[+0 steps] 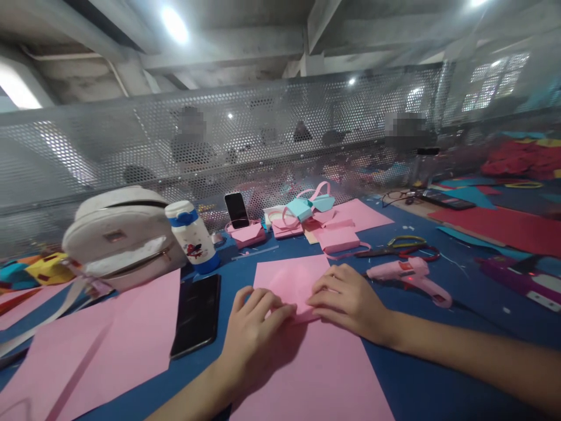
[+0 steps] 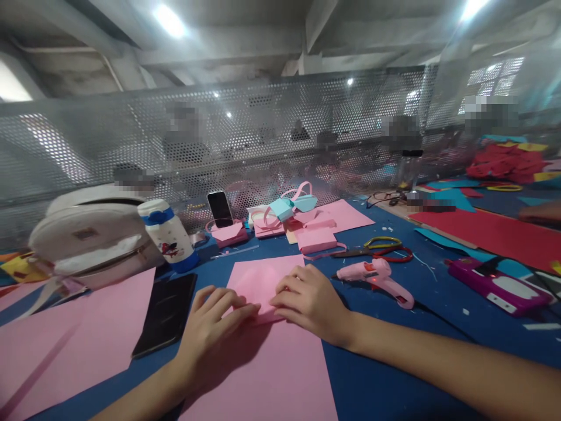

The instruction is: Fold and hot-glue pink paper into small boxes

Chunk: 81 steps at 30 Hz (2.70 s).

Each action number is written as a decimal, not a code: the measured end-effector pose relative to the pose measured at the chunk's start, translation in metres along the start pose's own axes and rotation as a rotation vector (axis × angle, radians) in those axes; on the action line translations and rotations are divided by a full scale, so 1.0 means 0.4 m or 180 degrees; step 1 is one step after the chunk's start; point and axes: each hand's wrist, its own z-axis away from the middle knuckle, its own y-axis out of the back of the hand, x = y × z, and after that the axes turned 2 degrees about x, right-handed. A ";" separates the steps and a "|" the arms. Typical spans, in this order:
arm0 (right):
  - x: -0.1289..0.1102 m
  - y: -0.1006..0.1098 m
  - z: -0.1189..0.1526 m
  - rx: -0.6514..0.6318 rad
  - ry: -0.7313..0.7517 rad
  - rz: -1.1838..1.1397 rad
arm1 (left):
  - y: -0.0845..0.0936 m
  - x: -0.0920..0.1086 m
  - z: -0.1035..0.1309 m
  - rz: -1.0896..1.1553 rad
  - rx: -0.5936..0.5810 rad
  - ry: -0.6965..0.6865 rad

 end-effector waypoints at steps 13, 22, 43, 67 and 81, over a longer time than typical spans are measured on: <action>-0.026 -0.014 -0.015 -0.0266 -0.0366 -0.0157 | 0.005 0.012 -0.029 0.0351 -0.0211 0.0524; -0.028 -0.018 -0.012 -0.0262 -0.0460 -0.0278 | 0.007 0.011 -0.028 0.0411 -0.0359 0.0630; -0.047 -0.037 -0.017 -0.0194 -0.0854 -0.0487 | 0.002 0.032 -0.033 0.0688 -0.0317 0.0819; 0.007 0.002 -0.001 -0.0107 -0.0503 -0.0466 | 0.034 -0.022 -0.007 0.0488 -0.0414 0.0345; -0.017 -0.004 -0.015 -0.0211 -0.0604 -0.0483 | 0.025 -0.003 -0.022 0.0728 -0.0742 0.0685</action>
